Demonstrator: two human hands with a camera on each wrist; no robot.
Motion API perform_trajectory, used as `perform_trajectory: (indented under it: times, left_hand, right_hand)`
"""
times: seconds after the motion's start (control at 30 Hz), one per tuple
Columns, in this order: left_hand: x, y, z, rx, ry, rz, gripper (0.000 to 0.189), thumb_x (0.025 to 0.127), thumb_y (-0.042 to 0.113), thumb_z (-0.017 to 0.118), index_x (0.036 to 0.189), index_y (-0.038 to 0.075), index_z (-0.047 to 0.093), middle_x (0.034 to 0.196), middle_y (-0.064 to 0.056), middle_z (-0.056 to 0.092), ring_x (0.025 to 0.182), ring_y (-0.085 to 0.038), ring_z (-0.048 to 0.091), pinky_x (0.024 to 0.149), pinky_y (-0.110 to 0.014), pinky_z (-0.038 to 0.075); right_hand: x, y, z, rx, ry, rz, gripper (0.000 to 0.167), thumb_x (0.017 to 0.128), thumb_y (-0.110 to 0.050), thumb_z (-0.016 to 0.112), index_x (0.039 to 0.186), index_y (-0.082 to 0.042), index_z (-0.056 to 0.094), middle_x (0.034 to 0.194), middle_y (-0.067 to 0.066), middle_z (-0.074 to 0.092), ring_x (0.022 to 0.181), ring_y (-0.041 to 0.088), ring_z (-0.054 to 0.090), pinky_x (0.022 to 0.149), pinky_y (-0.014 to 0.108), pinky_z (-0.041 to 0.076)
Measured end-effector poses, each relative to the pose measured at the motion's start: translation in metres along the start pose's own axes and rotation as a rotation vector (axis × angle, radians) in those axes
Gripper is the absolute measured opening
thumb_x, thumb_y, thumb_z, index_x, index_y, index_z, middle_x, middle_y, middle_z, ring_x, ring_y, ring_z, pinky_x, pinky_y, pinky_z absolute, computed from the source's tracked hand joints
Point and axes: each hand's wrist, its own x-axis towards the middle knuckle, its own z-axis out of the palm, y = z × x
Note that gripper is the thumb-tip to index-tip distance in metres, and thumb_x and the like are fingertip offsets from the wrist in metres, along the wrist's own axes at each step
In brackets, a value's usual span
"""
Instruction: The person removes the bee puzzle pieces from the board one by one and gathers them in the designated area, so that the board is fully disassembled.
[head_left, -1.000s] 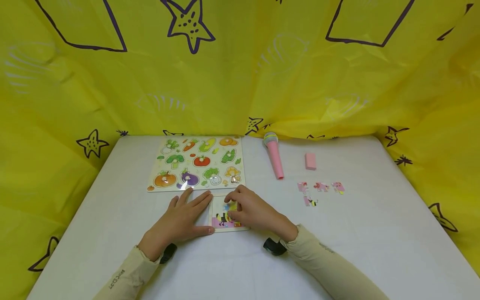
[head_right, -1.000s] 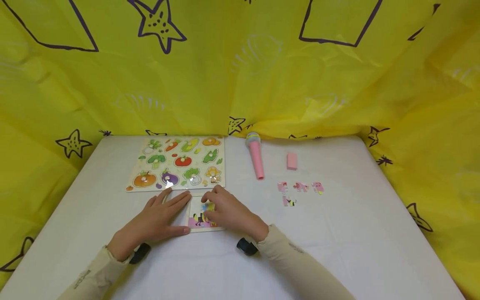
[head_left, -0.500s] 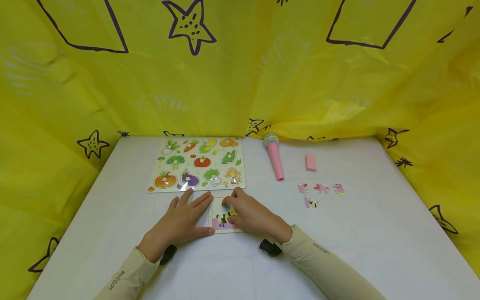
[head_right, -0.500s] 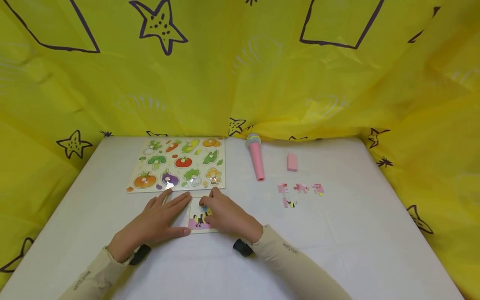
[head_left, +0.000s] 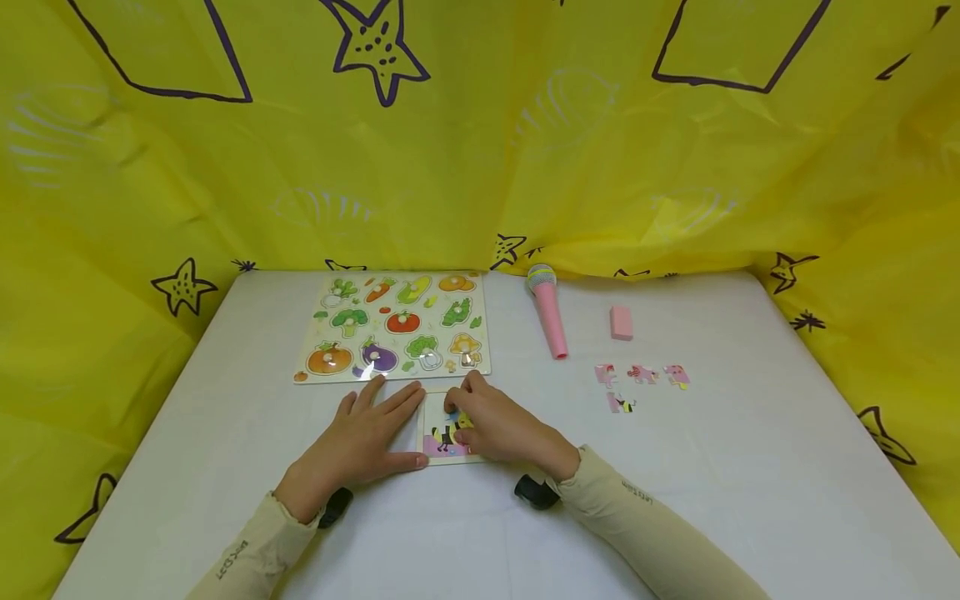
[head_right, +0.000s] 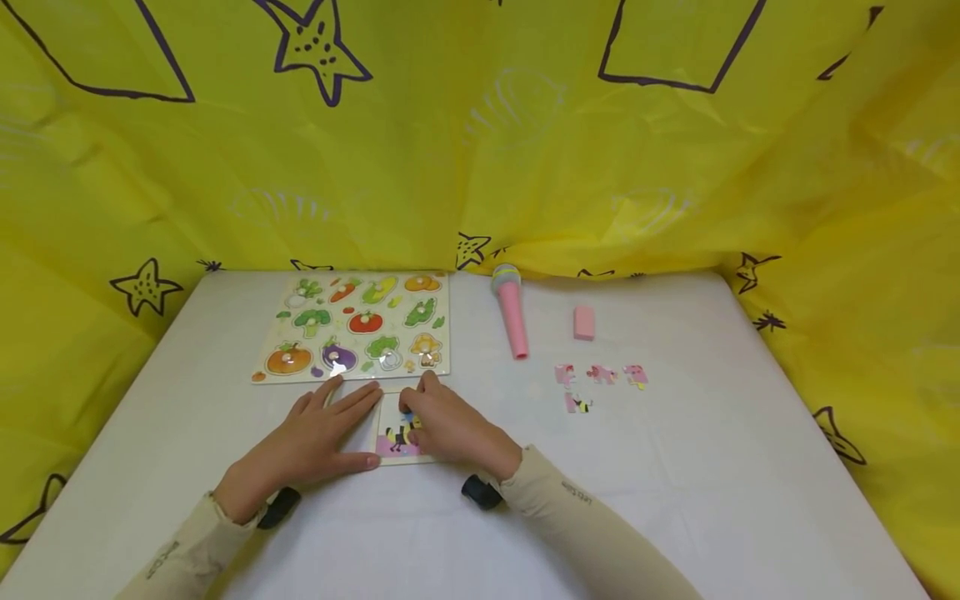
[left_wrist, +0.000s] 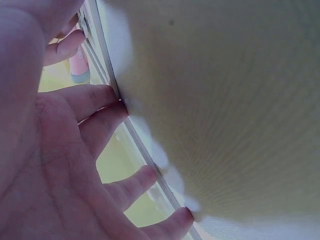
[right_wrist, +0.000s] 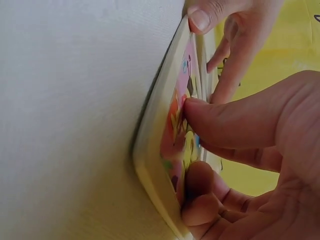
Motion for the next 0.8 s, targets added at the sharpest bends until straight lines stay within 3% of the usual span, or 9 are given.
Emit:
perform_trajectory:
  times: [0.33, 0.53, 0.8]
  left_hand:
    - [-0.0003, 0.0017, -0.0024, -0.002, 0.000, 0.005, 0.093, 0.094, 0.056, 0.079, 0.166, 0.011, 0.041, 0.171, -0.006, 0.039, 0.155, -0.053, 0.022, 0.116, -0.078, 0.023]
    - [0.0005, 0.0010, -0.0014, 0.000, 0.001, 0.004, 0.093, 0.094, 0.056, 0.078, 0.166, 0.011, 0.041, 0.171, -0.005, 0.038, 0.155, -0.053, 0.021, 0.116, -0.078, 0.023]
    - [-0.0017, 0.0015, -0.0014, -0.018, 0.009, 0.003, 0.092, 0.094, 0.055, 0.079, 0.166, 0.011, 0.042, 0.171, -0.005, 0.039, 0.155, -0.053, 0.022, 0.116, -0.078, 0.023]
  right_hand:
    - [-0.0028, 0.0038, 0.0017, 0.067, 0.023, -0.025, 0.026, 0.097, -0.003, 0.078, 0.119, -0.006, 0.065, 0.110, 0.004, 0.052, 0.097, 0.020, 0.057, 0.086, 0.032, 0.051]
    - [-0.0042, 0.0031, 0.0038, 0.038, 0.054, -0.058, 0.025, 0.096, -0.002, 0.078, 0.118, -0.004, 0.067, 0.109, 0.004, 0.058, 0.097, 0.019, 0.056, 0.087, 0.033, 0.052]
    - [-0.0073, 0.0042, 0.0066, 0.058, 0.172, -0.140, 0.015, 0.102, 0.006, 0.063, 0.110, -0.004, 0.071, 0.100, 0.002, 0.063, 0.093, 0.017, 0.059, 0.087, 0.033, 0.054]
